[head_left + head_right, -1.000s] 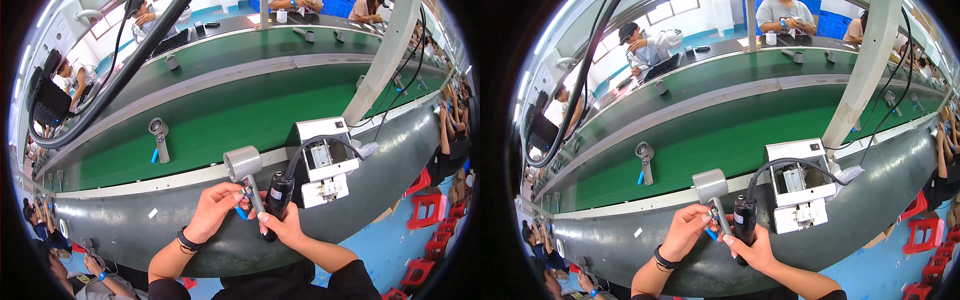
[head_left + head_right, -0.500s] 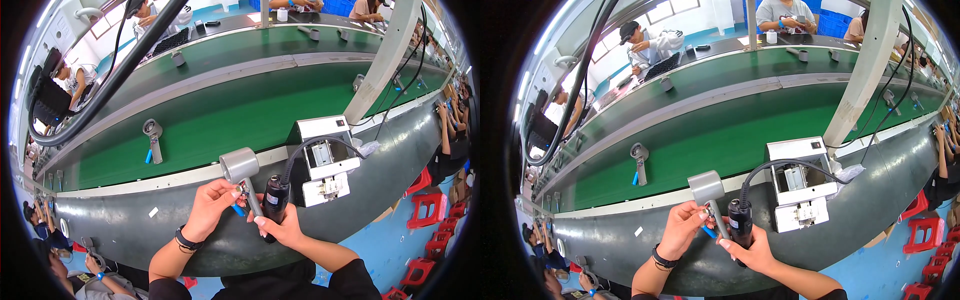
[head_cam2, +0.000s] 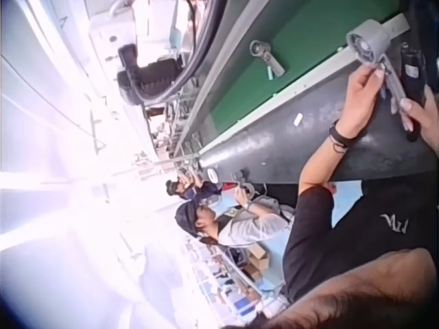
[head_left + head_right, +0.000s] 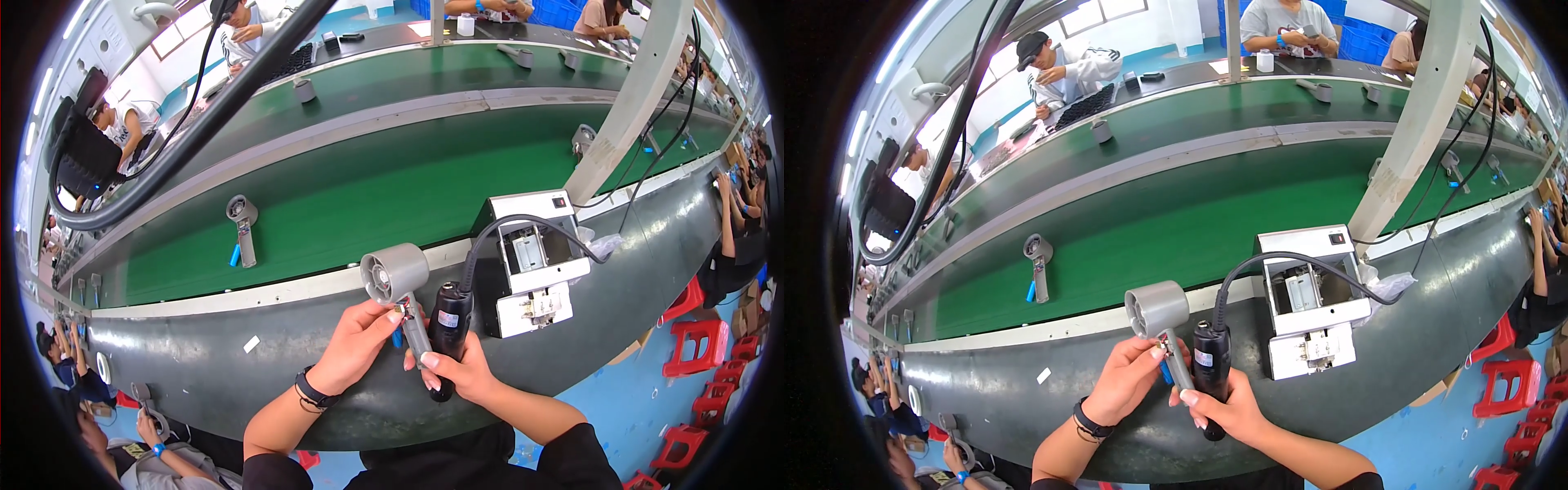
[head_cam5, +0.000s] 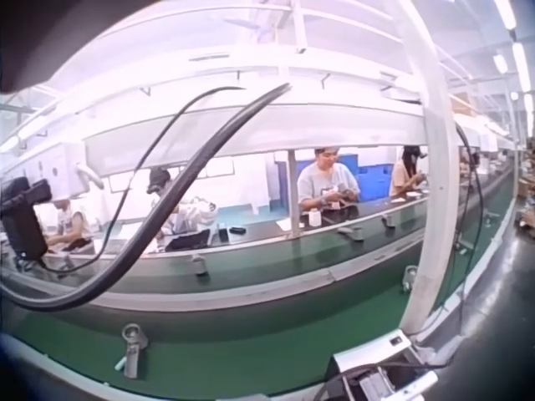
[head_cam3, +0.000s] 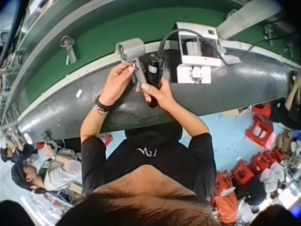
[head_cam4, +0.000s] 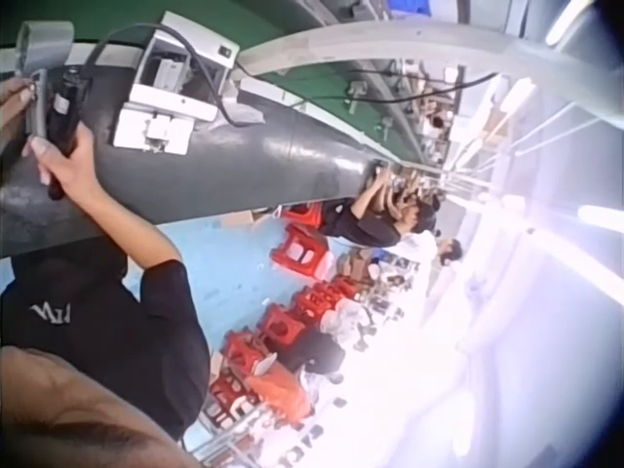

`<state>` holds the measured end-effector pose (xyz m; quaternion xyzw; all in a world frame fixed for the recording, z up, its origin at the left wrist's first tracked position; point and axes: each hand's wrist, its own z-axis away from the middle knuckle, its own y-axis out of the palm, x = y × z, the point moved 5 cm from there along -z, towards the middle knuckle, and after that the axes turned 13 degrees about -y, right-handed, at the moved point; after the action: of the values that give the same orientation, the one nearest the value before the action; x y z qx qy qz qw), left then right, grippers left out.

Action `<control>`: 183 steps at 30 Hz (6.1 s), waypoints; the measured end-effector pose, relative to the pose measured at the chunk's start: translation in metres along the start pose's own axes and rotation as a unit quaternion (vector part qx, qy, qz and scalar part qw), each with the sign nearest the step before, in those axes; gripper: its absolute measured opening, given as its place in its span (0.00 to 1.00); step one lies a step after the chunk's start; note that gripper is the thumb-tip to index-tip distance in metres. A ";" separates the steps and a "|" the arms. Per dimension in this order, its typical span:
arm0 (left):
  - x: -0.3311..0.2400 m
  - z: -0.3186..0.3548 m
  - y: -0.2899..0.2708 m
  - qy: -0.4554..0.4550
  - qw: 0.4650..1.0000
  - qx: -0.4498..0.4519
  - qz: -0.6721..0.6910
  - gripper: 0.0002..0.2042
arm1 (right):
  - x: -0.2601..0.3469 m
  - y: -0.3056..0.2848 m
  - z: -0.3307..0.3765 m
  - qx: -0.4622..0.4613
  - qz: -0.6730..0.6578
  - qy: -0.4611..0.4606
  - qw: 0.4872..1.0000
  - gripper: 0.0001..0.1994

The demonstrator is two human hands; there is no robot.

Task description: The person assembles components of a hair dryer by hand on a factory production line, attaching a fan component and internal wiring into a hair dryer housing with an electric screwdriver.

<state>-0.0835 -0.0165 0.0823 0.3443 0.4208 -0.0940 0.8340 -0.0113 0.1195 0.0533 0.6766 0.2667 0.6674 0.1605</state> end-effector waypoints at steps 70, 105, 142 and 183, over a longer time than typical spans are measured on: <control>0.057 -0.024 0.005 -0.051 0.954 -0.038 -0.294 0.12 | 0.171 -0.057 0.016 -0.038 0.211 -0.455 0.864 0.33; 0.048 -0.010 0.002 0.026 0.921 -0.049 -0.385 0.08 | 0.065 0.009 0.004 -0.055 0.193 -0.453 0.869 0.37; 0.055 -0.015 -0.008 -0.022 0.972 -0.017 -0.231 0.09 | 0.075 0.004 0.017 -0.009 0.191 -0.514 0.836 0.34; -0.075 -0.134 0.000 0.181 0.937 -0.083 -0.288 0.11 | 0.018 -0.012 0.013 -0.022 0.020 -0.201 0.979 0.24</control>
<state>-0.2160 0.0607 0.0846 0.1492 0.6525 -0.2312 0.7061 -0.0004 0.1413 0.0606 0.7982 0.2007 0.5268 0.2124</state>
